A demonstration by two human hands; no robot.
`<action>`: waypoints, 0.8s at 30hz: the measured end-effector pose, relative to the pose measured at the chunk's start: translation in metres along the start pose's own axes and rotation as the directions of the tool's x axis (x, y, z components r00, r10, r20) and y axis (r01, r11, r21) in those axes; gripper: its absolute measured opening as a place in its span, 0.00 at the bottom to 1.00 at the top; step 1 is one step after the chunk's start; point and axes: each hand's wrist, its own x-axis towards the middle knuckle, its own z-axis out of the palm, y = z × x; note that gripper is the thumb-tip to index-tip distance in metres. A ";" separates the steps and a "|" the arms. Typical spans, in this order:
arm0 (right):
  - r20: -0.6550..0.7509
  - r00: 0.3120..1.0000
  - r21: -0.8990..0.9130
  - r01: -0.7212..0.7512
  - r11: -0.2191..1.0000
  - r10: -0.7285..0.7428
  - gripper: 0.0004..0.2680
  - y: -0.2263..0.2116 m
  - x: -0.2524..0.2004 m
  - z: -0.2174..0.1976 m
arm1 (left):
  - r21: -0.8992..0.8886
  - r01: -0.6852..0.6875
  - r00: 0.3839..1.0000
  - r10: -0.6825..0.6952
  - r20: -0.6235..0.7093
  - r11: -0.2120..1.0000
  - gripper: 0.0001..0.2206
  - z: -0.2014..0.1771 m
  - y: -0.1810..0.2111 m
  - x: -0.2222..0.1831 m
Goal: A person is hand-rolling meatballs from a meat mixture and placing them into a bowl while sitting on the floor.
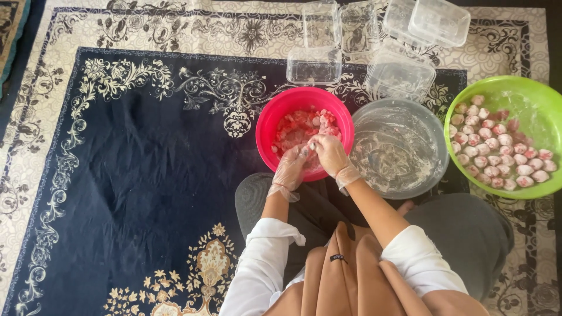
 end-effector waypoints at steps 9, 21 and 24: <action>0.224 0.975 0.472 -0.107 0.875 -0.002 0.14 -0.054 0.014 -0.072 | -0.436 0.060 0.998 -0.069 -0.004 0.898 0.11 -0.013 -0.032 0.014; 0.155 0.850 -0.182 0.526 0.831 -0.504 0.07 -0.015 0.007 -0.050 | -0.138 0.119 0.992 -0.113 0.051 0.983 0.20 -0.001 -0.010 -0.001; 0.216 0.651 -0.348 0.748 0.566 -0.728 0.03 -0.014 0.009 -0.052 | -0.026 0.059 0.996 -0.057 0.067 0.998 0.15 -0.005 -0.023 0.006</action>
